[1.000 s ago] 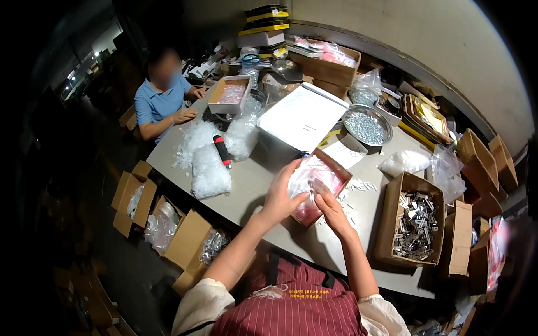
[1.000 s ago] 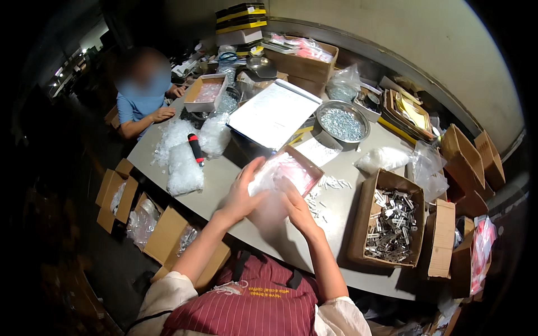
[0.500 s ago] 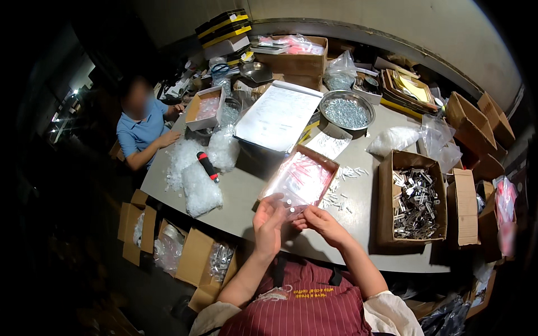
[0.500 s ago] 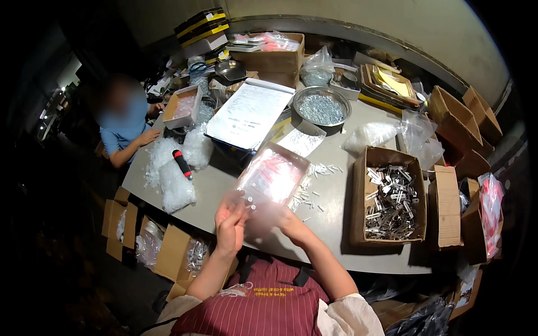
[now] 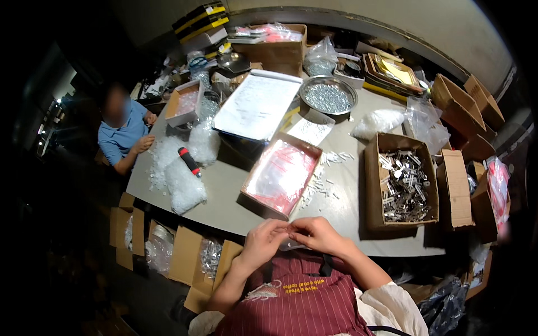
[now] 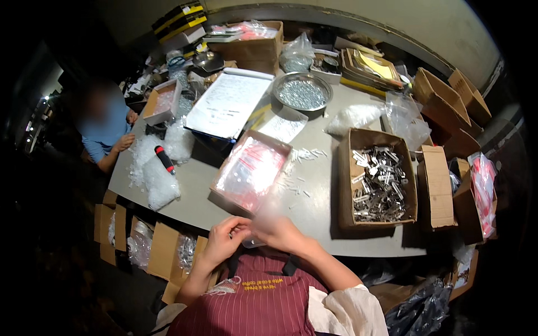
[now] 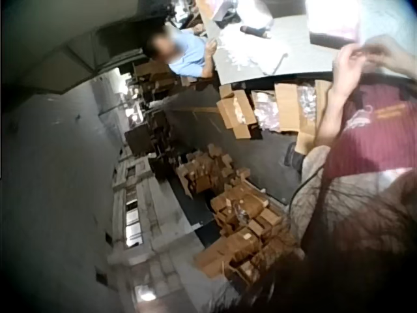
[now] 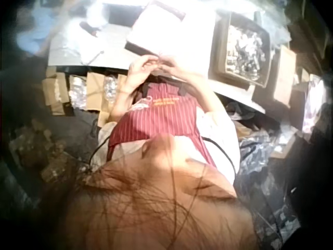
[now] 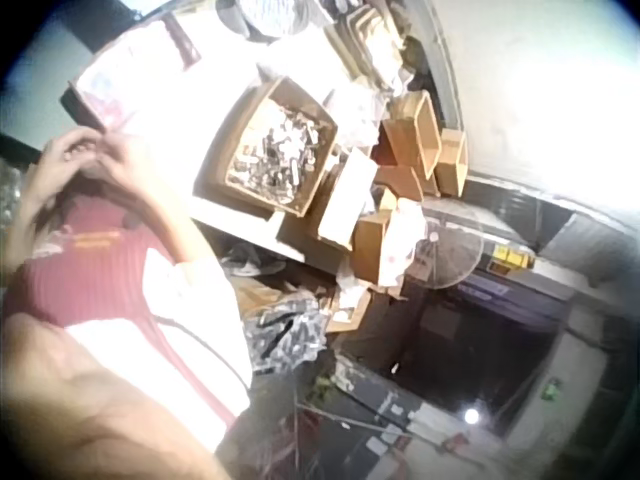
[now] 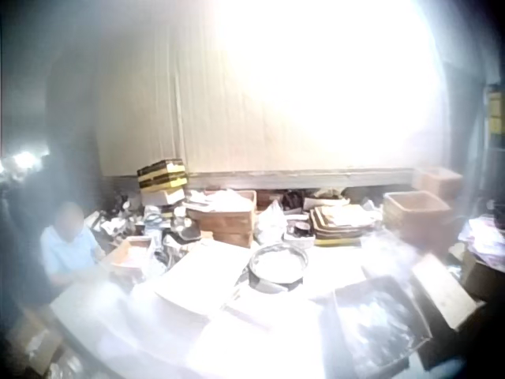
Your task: The person repeatedly picks small metallic parts from a cardboard box, places them into small plastic bags, and then puts the bags into a larger box. The person works at a table with another individual nearby.
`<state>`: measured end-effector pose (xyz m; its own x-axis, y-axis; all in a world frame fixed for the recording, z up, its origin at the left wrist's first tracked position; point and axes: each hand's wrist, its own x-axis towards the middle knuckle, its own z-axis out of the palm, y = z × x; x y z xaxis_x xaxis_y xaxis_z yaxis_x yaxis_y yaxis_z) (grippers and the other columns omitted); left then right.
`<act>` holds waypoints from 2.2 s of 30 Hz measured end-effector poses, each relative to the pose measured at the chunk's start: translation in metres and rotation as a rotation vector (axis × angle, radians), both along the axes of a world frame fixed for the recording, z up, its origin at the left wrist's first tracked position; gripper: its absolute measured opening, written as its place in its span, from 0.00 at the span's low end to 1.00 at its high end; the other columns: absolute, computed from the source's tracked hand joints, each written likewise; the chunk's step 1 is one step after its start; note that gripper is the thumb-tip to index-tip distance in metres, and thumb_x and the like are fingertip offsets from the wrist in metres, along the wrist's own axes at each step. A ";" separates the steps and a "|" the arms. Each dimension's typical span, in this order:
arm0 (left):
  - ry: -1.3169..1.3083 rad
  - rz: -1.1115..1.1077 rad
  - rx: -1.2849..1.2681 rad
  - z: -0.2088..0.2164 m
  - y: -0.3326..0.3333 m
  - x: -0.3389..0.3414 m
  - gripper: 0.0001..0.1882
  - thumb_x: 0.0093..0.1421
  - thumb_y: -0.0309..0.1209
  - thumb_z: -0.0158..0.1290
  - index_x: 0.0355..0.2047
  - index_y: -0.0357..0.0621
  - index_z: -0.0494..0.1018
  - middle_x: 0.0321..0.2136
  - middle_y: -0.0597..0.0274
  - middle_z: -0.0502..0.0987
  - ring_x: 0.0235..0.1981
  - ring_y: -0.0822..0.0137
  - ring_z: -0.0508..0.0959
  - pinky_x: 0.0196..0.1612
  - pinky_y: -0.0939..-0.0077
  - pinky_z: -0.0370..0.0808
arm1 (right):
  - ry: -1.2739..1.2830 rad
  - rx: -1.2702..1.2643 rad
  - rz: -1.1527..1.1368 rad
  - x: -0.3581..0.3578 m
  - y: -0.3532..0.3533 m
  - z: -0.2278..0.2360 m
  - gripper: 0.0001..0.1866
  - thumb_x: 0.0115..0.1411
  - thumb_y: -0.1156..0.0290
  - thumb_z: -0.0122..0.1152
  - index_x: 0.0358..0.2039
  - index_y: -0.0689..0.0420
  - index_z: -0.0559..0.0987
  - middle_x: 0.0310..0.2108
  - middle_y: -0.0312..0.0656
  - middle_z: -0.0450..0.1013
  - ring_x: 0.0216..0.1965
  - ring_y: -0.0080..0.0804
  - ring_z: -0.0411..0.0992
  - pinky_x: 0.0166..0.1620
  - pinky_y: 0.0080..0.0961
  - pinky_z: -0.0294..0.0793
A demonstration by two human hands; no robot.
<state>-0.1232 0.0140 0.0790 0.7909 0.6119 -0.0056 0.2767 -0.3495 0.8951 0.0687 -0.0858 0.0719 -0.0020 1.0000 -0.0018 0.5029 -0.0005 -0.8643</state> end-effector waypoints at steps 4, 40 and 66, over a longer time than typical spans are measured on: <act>-0.054 0.141 0.308 -0.024 -0.004 -0.002 0.08 0.59 0.23 0.60 0.39 0.39 0.82 0.31 0.55 0.80 0.29 0.65 0.81 0.33 0.74 0.76 | -0.264 0.193 -0.306 0.042 -0.005 -0.063 0.14 0.58 0.72 0.66 0.44 0.60 0.81 0.38 0.50 0.80 0.37 0.48 0.79 0.41 0.35 0.78; -0.210 -0.092 0.343 -0.042 -0.026 0.056 0.21 0.50 0.22 0.60 0.47 0.38 0.74 0.39 0.51 0.77 0.40 0.49 0.78 0.41 0.61 0.76 | -0.400 0.271 -0.024 0.044 -0.055 0.006 0.24 0.45 0.76 0.62 0.46 0.51 0.83 0.46 0.38 0.79 0.61 0.43 0.67 0.72 0.54 0.48; -0.121 -0.144 0.149 -0.074 -0.013 0.153 0.12 0.55 0.26 0.63 0.37 0.42 0.72 0.33 0.54 0.79 0.39 0.47 0.79 0.44 0.56 0.74 | -0.699 -0.481 -0.747 0.338 -0.009 -0.087 0.21 0.52 0.61 0.65 0.36 0.69 0.83 0.39 0.64 0.79 0.44 0.60 0.78 0.50 0.47 0.78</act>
